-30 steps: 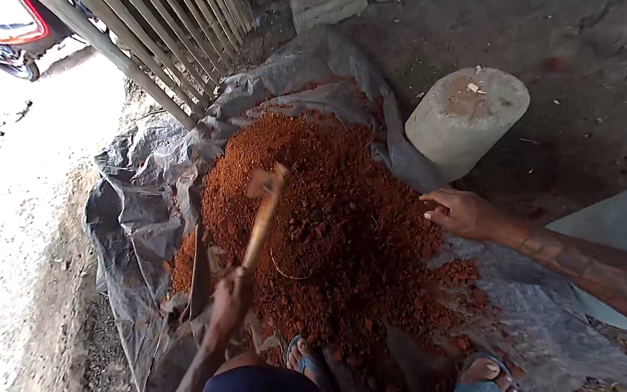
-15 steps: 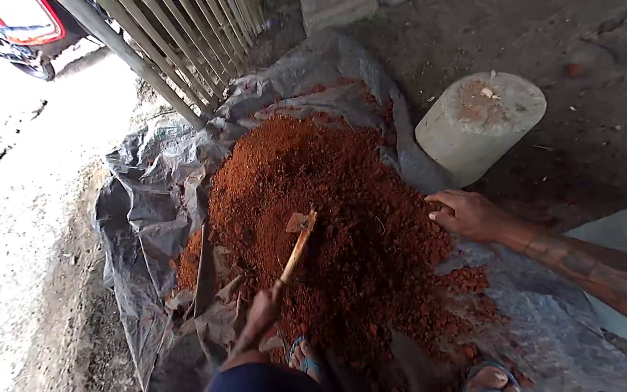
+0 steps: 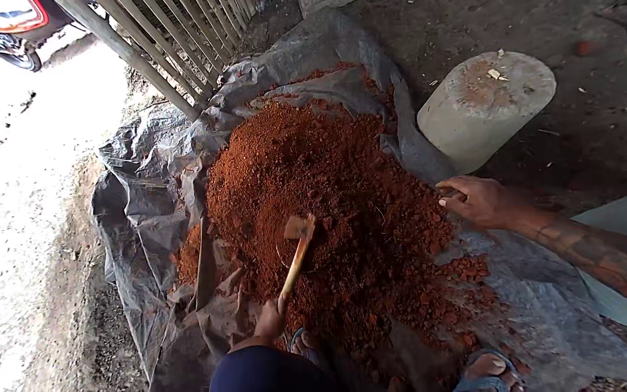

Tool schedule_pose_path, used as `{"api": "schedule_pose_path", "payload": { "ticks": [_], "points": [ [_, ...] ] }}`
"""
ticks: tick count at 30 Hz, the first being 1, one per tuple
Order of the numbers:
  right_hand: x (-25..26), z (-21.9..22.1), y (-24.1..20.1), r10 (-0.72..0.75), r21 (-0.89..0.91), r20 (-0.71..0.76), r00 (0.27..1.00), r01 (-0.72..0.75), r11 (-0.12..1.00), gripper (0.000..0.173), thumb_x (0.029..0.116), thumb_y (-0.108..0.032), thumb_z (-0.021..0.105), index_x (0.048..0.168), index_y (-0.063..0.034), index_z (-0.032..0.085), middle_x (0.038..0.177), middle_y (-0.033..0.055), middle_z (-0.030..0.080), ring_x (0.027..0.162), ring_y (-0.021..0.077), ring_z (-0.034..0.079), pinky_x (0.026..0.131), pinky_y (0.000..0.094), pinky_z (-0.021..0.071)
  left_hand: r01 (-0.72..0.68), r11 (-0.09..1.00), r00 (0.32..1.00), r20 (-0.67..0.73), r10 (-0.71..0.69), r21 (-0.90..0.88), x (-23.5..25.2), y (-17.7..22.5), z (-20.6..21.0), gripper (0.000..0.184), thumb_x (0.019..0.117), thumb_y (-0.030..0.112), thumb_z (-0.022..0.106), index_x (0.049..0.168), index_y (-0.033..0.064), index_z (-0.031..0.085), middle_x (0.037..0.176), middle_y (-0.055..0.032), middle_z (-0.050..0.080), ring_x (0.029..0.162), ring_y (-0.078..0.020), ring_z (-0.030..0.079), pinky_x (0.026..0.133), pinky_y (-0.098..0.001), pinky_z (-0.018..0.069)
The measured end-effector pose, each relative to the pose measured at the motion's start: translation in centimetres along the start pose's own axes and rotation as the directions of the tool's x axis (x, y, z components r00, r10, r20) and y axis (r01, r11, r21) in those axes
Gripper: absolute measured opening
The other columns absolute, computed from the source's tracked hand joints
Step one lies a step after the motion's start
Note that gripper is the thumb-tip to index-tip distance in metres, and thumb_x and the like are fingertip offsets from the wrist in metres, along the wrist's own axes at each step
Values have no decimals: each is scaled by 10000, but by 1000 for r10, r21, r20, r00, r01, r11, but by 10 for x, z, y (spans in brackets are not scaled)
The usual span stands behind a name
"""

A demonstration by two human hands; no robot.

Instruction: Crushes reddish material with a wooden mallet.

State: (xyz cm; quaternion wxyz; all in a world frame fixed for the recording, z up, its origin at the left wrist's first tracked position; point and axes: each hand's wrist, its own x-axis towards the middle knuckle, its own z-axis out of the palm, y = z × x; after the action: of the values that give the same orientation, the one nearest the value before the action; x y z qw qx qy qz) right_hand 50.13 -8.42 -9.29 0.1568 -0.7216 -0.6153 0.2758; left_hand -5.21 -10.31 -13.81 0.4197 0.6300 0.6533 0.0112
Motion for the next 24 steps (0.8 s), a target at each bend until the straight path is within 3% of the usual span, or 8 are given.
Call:
{"api": "schedule_pose_path", "payload": {
  "ticks": [4, 7, 11, 14, 17, 19, 22, 24],
  "points": [
    [-1, -5, -3, -9, 13, 8, 1000, 9, 1000, 370, 1016, -146, 631, 1341, 32, 612, 1247, 261, 651, 1003, 386, 683, 937, 569, 530, 138, 987, 988, 57, -143, 86, 2, 5, -15, 725, 1073, 582, 271, 909, 13, 691, 733, -140, 638, 677, -303, 638, 674, -555, 541],
    [-2, 0, 8, -19, 4, 6, 1000, 19, 1000, 337, 1004, -131, 646, 1301, 26, 634, 1216, 249, 663, 942, 368, 697, 893, 563, 552, -137, 988, 981, -148, 124, -77, -16, 49, -77, 689, 1005, 657, 298, 819, 93, 648, 598, 20, 535, 507, -121, 521, 504, -363, 487],
    [-4, 3, 16, -1, 14, -18, 1000, 1, 1000, 325, 994, -121, 652, 1276, 41, 643, 1171, 267, 668, 926, 395, 684, 881, 598, 531, -718, 646, 680, -464, 568, -260, -19, 136, -143, 630, 917, 831, 351, 773, 260, 578, 542, 134, 503, 430, 8, 469, 400, -206, 420],
    [-3, -2, 13, 4, 11, -39, 999, -3, 1000, 335, 999, -134, 653, 1290, 29, 640, 1176, 254, 673, 934, 387, 691, 887, 600, 535, -853, 390, 522, -525, 673, -348, 2, 164, -132, 619, 905, 843, 343, 786, 290, 594, 553, 132, 505, 448, -11, 475, 423, -221, 424],
    [-7, -2, 14, 0, -10, -24, 1000, 0, 1000, 332, 997, -141, 653, 1288, 18, 643, 1159, 239, 675, 907, 364, 689, 870, 579, 542, -595, 718, 801, -342, 492, -361, 21, 98, -43, 682, 908, 829, 395, 681, 206, 557, 537, 96, 491, 461, -31, 480, 445, -251, 425],
    [-12, -2, 17, 22, -21, 3, 1000, -22, 1000, 336, 1005, -145, 645, 1301, 14, 636, 1182, 238, 669, 912, 355, 698, 868, 552, 557, -173, 985, 983, 57, 173, -3, 33, 46, -3, 789, 1013, 702, 266, 828, 34, 644, 660, -73, 567, 604, -218, 578, 595, -458, 513],
    [-19, -6, 30, 49, -7, 12, 999, -48, 999, 360, 1013, -128, 607, 1334, 36, 614, 1241, 267, 655, 1008, 391, 688, 936, 559, 533, 37, 974, 978, 191, -81, 224, 46, 55, -7, 747, 1074, 598, 234, 914, 21, 679, 776, -141, 636, 750, -316, 647, 728, -568, 530],
    [-26, -5, 37, 86, -5, 23, 996, -86, 996, 372, 1021, -135, 608, 1349, 40, 603, 1263, 276, 645, 1059, 406, 675, 973, 566, 516, 6, 995, 992, 121, -18, 102, 32, 77, -38, 700, 1080, 565, 256, 840, 44, 657, 668, -76, 579, 604, -234, 576, 600, -476, 499]
  ]
}}
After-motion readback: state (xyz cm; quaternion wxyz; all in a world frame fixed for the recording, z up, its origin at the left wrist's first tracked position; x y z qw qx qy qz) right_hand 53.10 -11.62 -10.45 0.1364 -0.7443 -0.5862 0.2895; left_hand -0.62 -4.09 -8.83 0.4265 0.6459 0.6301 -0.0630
